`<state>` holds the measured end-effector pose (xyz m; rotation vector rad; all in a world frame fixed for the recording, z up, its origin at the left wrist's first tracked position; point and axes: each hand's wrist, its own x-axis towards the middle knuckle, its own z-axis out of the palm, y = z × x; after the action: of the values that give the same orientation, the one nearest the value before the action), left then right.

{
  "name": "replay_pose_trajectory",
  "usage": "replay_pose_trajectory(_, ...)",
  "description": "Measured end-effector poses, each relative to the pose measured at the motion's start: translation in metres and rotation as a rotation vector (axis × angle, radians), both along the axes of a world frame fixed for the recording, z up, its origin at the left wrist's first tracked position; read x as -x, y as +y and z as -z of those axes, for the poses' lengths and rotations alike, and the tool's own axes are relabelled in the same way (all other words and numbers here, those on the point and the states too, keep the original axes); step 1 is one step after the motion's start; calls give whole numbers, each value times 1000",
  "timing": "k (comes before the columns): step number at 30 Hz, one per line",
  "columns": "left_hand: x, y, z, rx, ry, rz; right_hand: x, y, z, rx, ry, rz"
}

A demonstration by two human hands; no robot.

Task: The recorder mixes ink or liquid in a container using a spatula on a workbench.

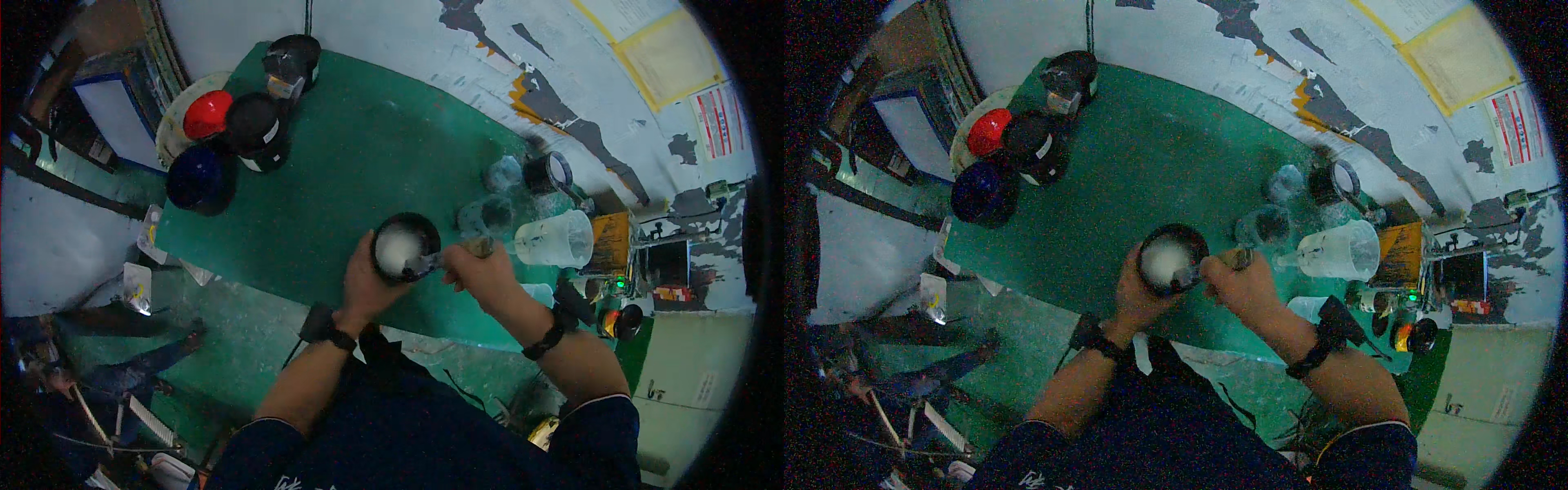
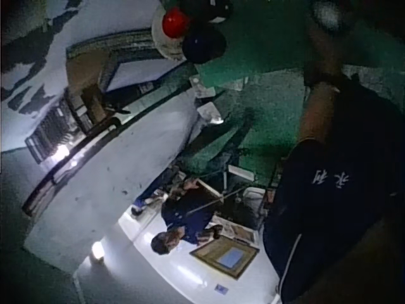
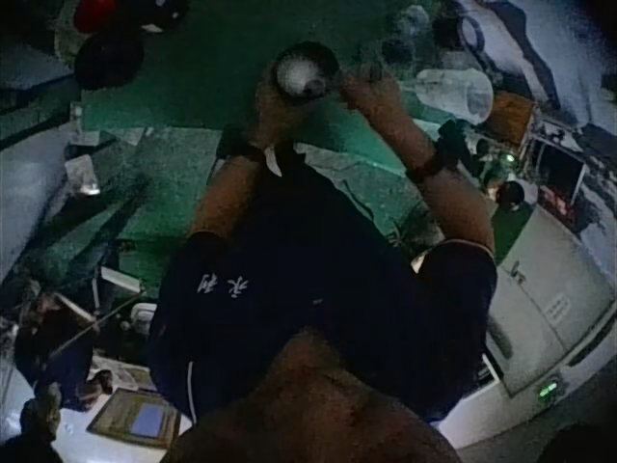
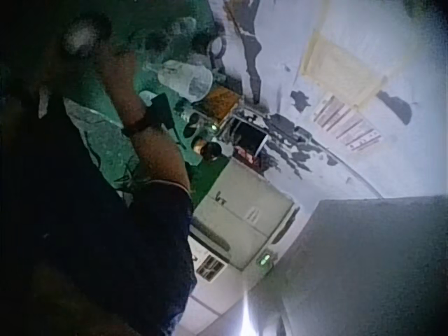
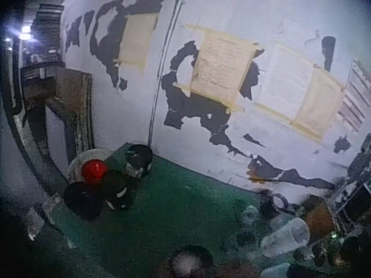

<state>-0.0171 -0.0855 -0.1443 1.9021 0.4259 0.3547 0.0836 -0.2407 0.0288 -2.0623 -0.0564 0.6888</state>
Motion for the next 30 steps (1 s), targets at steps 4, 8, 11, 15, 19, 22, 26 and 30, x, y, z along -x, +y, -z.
replay_pose_trajectory(4,0,24,13,-86,-106,71,-23,2,-13,7,-30,-110)
replay_pose_trajectory(8,-3,40,-8,34,-48,227,-52,4,-31,21,-114,-405)
replay_pose_trajectory(11,-4,43,-10,21,-32,259,-67,5,-30,22,-321,-707)
replay_pose_trajectory(15,-4,44,-3,-39,-43,275,-84,12,-25,1,-489,-1041)
replay_pose_trajectory(19,-5,41,-2,-18,-43,275,-94,4,-28,57,-530,-1231)
replay_pose_trajectory(22,-6,39,-1,-30,-1,261,-90,-14,-30,152,-499,-1141)
replay_pose_trajectory(26,-6,34,12,25,-48,264,-78,-27,-23,91,-471,-989)
replay_pose_trajectory(30,-8,31,2,9,-10,281,-57,-25,-21,129,-200,-512)
